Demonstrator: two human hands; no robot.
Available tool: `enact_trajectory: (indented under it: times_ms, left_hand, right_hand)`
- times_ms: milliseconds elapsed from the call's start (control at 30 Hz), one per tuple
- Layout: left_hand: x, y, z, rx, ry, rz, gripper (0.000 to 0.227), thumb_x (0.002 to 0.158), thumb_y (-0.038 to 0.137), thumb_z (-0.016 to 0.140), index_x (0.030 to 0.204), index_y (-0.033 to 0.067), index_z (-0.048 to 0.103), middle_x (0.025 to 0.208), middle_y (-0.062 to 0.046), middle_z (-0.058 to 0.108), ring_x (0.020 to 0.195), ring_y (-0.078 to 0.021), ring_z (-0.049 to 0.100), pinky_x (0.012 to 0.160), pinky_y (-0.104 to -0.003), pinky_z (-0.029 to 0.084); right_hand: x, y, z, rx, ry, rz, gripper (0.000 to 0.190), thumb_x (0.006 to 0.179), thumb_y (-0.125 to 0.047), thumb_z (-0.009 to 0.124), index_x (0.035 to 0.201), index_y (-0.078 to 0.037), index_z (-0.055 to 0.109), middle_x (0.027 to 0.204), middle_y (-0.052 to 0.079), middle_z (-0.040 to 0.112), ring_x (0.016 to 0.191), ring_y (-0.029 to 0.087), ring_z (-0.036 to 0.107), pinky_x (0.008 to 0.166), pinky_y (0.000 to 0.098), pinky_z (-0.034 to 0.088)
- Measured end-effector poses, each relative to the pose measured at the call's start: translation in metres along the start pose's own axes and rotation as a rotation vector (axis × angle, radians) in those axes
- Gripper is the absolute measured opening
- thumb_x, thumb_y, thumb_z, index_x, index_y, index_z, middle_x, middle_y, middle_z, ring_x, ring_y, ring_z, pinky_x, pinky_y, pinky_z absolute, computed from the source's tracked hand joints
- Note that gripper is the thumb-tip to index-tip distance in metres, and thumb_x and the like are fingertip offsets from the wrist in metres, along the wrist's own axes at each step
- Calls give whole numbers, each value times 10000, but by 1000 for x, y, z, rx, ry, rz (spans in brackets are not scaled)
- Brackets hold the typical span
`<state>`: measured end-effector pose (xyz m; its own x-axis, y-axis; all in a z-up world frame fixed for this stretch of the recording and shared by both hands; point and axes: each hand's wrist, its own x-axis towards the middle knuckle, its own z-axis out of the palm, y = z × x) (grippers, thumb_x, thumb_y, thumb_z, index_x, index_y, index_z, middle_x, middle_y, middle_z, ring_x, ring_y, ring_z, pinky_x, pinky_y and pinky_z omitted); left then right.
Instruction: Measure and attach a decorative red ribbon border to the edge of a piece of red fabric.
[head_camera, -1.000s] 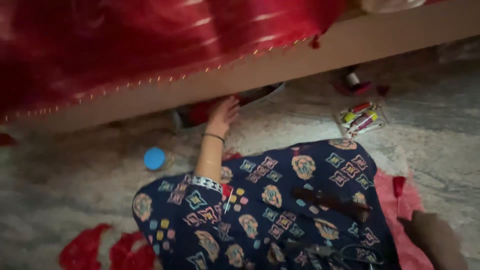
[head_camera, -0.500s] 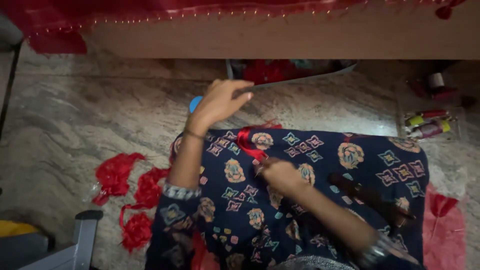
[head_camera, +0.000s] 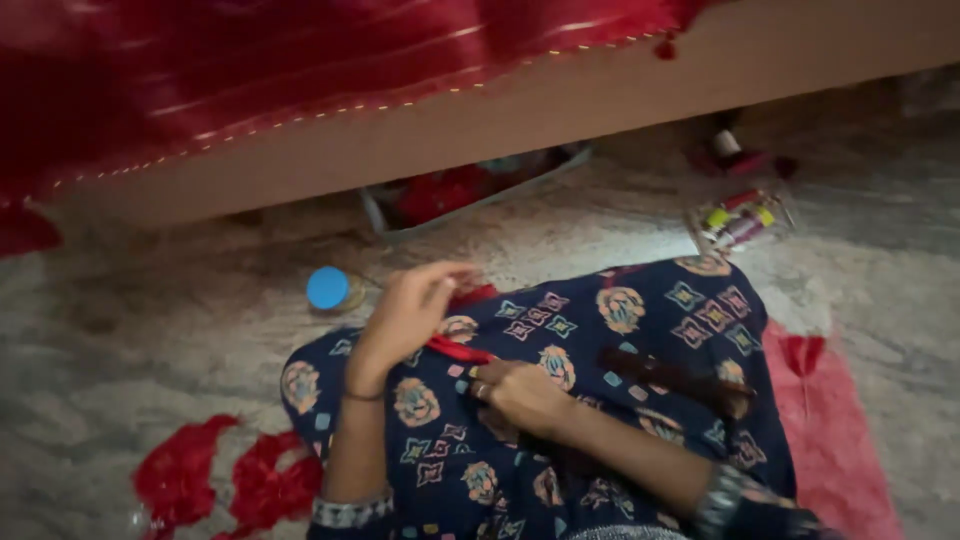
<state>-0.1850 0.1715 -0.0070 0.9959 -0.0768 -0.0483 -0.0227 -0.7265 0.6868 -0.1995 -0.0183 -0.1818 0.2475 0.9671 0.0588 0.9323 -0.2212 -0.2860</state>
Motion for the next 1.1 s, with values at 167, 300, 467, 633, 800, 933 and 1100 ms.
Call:
enact_trajectory:
  times_ms: [167, 300, 467, 633, 800, 933, 1100]
  left_hand:
    - [-10, 22, 16, -648, -44, 74, 328, 1032, 105, 500, 1296, 26, 677, 1274, -110, 732, 1224, -251, 662, 1092, -370, 499]
    - [4, 87, 44, -320, -228, 411, 420, 843, 19, 674, 1262, -11, 675, 1271, -174, 716, 1265, -300, 624, 1183, -468, 263]
    - [61, 141, 50, -159, 6, 582, 222, 903, 130, 757, 1117, 168, 804, 1229, -58, 775, 1184, -204, 645, 1063, -369, 500]
    - [116, 206, 62, -372, 40, 721, 215, 994, 132, 694, 1191, 88, 765, 1114, -80, 799, 939, -144, 679, 886, -287, 540]
    - [122, 253, 62, -794, -152, 612, 338, 1087, 214, 620, 1350, 9, 678, 978, -96, 787, 593, -20, 522, 537, -173, 420]
    - [104, 234, 82, -867, -126, 502, 360, 1094, 222, 599, 1370, -2, 654, 914, -90, 779, 620, -59, 626, 560, -200, 504]
    - [68, 84, 176, -832, -100, 170, 332, 1063, 202, 588, 1283, -25, 688, 854, -79, 752, 685, -105, 701, 620, -240, 579]
  right_hand:
    - [-64, -11, -140, 721, 629, 267, 109, 879, -51, 763, 984, -23, 751, 922, 114, 718, 865, 234, 703, 745, 350, 567]
    - [-106, -6, -199, 630, 840, 286, 119, 870, -51, 782, 987, -70, 770, 866, 79, 706, 822, 194, 685, 754, 338, 525]
    - [-146, 18, -195, 844, 1008, 654, 205, 926, -92, 718, 1128, -63, 739, 942, 82, 711, 793, 179, 673, 674, 284, 546]
    - [-207, 39, -60, 228, 588, 795, 529, 814, -234, 758, 1286, -52, 602, 1031, 143, 661, 894, 335, 649, 775, 443, 535]
    - [-233, 17, -28, 12, 495, 737, 659, 735, -334, 775, 1249, 23, 567, 890, 129, 542, 851, 358, 617, 850, 531, 512]
    - [-254, 16, -13, 321, 636, 866, 295, 897, -228, 672, 1131, -58, 612, 946, 180, 624, 850, 387, 649, 690, 466, 536]
    - [-254, 37, -59, 485, 889, 1321, 243, 1026, -189, 546, 1236, -82, 607, 831, 229, 633, 740, 397, 648, 666, 518, 488]
